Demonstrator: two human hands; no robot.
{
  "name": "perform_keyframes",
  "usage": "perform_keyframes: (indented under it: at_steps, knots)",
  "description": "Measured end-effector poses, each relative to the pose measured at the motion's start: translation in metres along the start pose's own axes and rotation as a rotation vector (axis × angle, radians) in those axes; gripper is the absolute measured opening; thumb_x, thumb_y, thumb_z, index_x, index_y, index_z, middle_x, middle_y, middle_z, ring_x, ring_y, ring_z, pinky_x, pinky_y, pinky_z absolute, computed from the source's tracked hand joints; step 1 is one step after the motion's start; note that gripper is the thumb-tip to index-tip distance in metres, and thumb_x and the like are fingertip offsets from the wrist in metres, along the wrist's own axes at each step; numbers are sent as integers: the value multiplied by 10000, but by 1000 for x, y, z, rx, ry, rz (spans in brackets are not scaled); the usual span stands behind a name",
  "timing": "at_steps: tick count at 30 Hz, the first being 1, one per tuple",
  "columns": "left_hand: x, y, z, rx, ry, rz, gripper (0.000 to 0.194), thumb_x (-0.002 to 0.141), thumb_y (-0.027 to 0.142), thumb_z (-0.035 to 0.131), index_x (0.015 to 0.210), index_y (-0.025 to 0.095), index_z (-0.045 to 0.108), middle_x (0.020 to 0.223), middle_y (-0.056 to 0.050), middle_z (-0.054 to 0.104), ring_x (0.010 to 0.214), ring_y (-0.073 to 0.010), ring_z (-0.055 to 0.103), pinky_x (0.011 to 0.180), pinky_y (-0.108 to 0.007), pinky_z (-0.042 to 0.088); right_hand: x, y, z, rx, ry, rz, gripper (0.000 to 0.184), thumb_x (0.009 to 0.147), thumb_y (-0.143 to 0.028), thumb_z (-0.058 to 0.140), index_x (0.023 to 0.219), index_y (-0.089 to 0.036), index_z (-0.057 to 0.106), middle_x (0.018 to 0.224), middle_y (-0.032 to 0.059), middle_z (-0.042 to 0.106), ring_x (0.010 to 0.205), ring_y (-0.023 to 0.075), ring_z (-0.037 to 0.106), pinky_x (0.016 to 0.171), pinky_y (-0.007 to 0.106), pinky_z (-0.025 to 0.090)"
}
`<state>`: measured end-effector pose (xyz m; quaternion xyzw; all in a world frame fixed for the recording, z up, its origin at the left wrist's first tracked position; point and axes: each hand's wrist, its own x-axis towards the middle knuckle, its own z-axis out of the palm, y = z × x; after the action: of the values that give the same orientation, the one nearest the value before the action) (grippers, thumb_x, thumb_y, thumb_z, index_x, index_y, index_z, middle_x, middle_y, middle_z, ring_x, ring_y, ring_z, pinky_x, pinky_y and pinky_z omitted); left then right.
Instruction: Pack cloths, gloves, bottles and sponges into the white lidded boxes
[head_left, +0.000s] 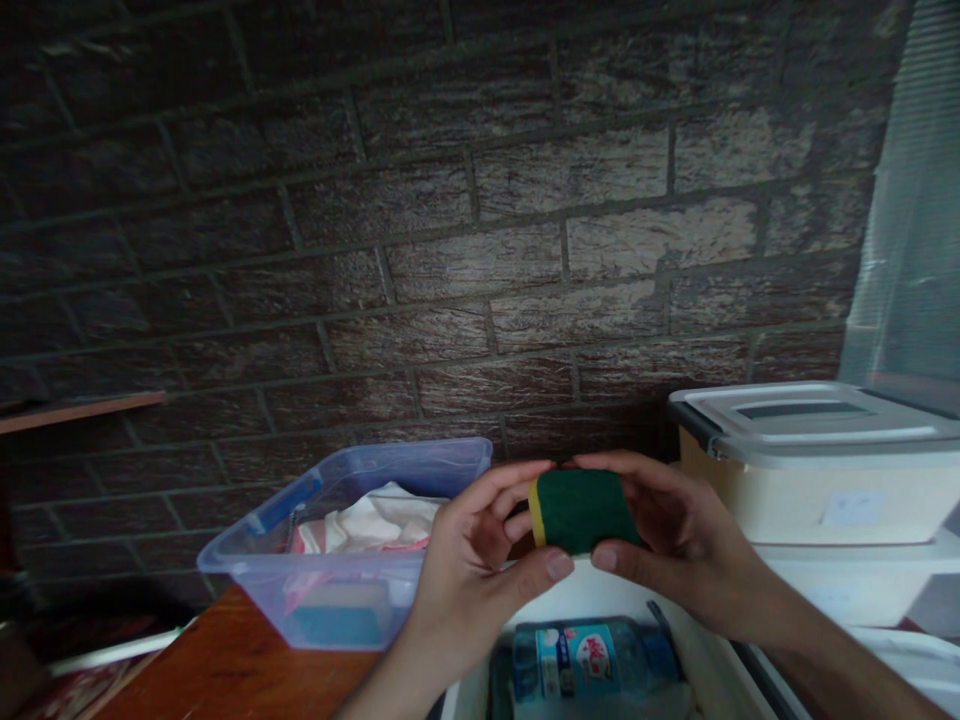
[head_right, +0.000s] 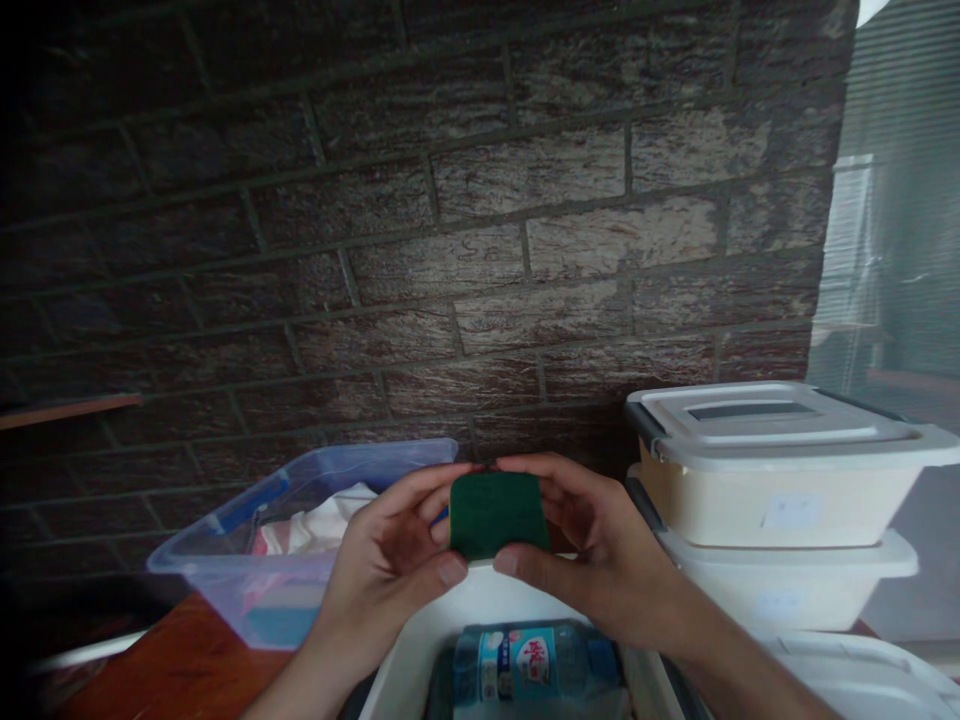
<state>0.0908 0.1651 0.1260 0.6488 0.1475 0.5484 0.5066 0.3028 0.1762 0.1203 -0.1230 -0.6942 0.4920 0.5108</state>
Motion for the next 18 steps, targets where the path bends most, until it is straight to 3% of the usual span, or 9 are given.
perform_keyframes:
  at_steps: [4, 9, 14, 18]
  knots:
    - [1, 0, -4, -24, -7, -12, 391, 872, 194, 762, 1252, 221, 672, 1213, -111, 715, 1021, -206, 696, 829, -273, 566, 1, -3, -2, 81, -27, 27, 582, 847, -102, 787, 1355, -315, 600, 1331, 33, 696, 1149, 153, 678, 973, 249, 539]
    - [0, -1, 0, -15, 56, -29, 294, 879, 156, 744, 1164, 225, 717, 1248, -95, 700, 1055, -213, 687, 863, -293, 573, 2, 2, -7, 119, -48, 93, 595, 874, -159, 773, 1415, -308, 575, 1350, 50, 682, 1161, 172, 668, 957, 268, 539]
    - [1, -3, 0, 14, 84, -22, 280, 891, 173, 735, 1165, 230, 716, 1192, -82, 696, 1010, -189, 678, 852, -282, 566, 3, 6, -5, 118, -26, 84, 546, 864, -159, 782, 1359, -302, 601, 1256, 45, 717, 1117, 183, 681, 965, 310, 543]
    - [1, -2, 0, 87, 40, 3, 282, 871, 178, 754, 1149, 212, 725, 1224, -95, 636, 1016, -199, 655, 824, -285, 566, 4, 8, 1, 67, 41, 74, 446, 831, -184, 816, 1237, -279, 658, 1092, 19, 739, 976, 156, 691, 850, 264, 562]
